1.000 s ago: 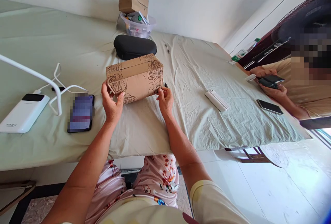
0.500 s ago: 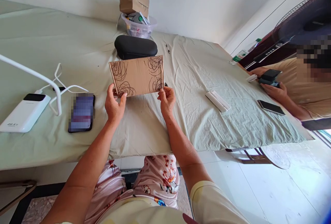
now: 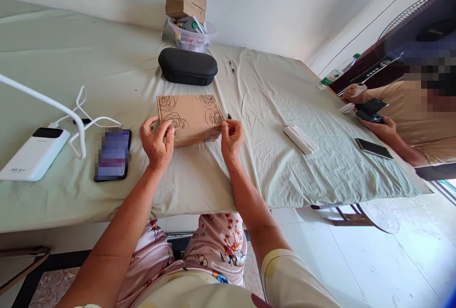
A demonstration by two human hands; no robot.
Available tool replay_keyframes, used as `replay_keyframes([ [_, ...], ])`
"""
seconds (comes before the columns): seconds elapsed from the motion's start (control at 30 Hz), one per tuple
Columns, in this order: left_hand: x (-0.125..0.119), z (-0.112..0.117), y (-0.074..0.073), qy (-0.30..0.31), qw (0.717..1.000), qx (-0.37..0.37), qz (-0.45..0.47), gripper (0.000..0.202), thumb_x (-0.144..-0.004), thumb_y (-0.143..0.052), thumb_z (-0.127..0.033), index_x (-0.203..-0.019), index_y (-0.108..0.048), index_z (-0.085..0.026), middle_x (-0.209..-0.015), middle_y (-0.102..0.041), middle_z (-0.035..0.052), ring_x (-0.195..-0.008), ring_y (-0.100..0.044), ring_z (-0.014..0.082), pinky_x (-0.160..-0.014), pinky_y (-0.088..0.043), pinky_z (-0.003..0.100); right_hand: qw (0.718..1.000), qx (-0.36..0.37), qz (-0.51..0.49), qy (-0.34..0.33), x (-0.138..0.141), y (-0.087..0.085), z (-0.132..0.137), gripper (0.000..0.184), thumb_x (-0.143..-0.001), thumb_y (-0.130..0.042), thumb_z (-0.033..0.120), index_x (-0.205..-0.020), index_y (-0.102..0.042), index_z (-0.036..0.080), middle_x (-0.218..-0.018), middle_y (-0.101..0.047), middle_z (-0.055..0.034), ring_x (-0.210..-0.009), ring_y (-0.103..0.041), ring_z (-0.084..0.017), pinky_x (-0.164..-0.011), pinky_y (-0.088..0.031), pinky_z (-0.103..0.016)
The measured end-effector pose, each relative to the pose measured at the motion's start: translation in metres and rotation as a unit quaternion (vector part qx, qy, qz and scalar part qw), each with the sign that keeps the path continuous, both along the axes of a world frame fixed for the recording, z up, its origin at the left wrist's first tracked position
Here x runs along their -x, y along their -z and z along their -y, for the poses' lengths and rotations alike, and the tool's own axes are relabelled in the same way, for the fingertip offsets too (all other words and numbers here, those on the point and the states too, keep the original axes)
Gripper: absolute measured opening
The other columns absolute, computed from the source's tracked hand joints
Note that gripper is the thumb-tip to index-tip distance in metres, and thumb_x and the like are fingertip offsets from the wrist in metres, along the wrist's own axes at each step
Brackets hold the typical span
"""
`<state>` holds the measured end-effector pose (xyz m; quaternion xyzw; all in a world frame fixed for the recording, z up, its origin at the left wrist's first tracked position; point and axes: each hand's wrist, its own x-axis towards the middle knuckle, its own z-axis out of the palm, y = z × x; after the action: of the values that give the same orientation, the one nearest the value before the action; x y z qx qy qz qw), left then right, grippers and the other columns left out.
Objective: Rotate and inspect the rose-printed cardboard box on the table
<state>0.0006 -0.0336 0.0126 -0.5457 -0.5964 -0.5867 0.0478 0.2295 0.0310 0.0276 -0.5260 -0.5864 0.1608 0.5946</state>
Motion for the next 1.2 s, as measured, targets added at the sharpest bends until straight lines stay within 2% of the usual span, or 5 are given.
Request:
replay_keyframes([
  [0.13,-0.002,0.000,-0.001,0.014,0.999,-0.010,-0.040,0.031,-0.102,-0.057,-0.044,-0.111,-0.080,-0.025,-0.130,-0.064,0.0136,-0.128,-0.057,0.0302,-0.117,-0.040,0.049,0.982,-0.068,0.179,0.006,0.005,-0.002,0.009,0.023,-0.105,-0.056,0.040,-0.106,-0.075,0.027,-0.112,-0.067,-0.0090,-0.112,-0.063,-0.025,-0.106,-0.048,-0.048],
  [0.43,-0.017,0.002,-0.003,0.077,0.996,0.014,-0.053,0.026,-0.098,-0.061,-0.039,-0.112,-0.080,-0.029,-0.135,-0.070,0.0117,-0.141,-0.055,0.0314,-0.126,-0.035,0.053,0.915,-0.103,0.370,-0.127,0.039,0.001,0.040,0.038,-0.106,-0.053,0.034,-0.141,-0.067,0.039,-0.141,-0.068,-0.0064,-0.137,-0.058,-0.028,-0.127,-0.029,-0.052],
  [0.73,-0.008,-0.001,0.001,0.017,0.998,-0.024,-0.054,0.025,-0.098,-0.061,-0.033,-0.111,-0.081,-0.026,-0.136,-0.064,0.0141,-0.138,-0.056,0.0302,-0.121,-0.042,0.050,0.971,-0.072,0.229,0.003,0.011,0.004,0.009,0.026,-0.104,-0.054,0.037,-0.112,-0.078,0.030,-0.126,-0.068,-0.0102,-0.125,-0.062,-0.029,-0.114,-0.046,-0.054],
  [0.97,0.003,-0.002,0.000,0.020,0.999,0.016,0.042,0.030,-0.098,-0.063,-0.034,-0.124,-0.074,-0.023,-0.130,-0.063,0.0143,-0.129,-0.059,0.0274,-0.118,-0.046,0.044,0.997,0.000,0.059,-0.052,0.004,0.011,0.000,0.031,-0.101,-0.054,0.045,-0.123,-0.070,0.029,-0.111,-0.066,-0.0072,-0.096,-0.066,-0.020,-0.089,-0.060,-0.038],
  [1.2,0.009,-0.012,0.013,0.008,0.993,0.041,0.114,0.055,-0.091,-0.070,-0.034,-0.143,-0.058,-0.020,-0.136,-0.066,0.0137,-0.121,-0.067,0.0238,-0.100,-0.060,0.036,0.995,0.057,-0.008,-0.087,0.002,0.022,-0.012,0.032,-0.094,-0.065,0.046,-0.118,-0.066,0.025,-0.094,-0.072,-0.0024,-0.085,-0.067,-0.017,-0.086,-0.058,-0.034],
])
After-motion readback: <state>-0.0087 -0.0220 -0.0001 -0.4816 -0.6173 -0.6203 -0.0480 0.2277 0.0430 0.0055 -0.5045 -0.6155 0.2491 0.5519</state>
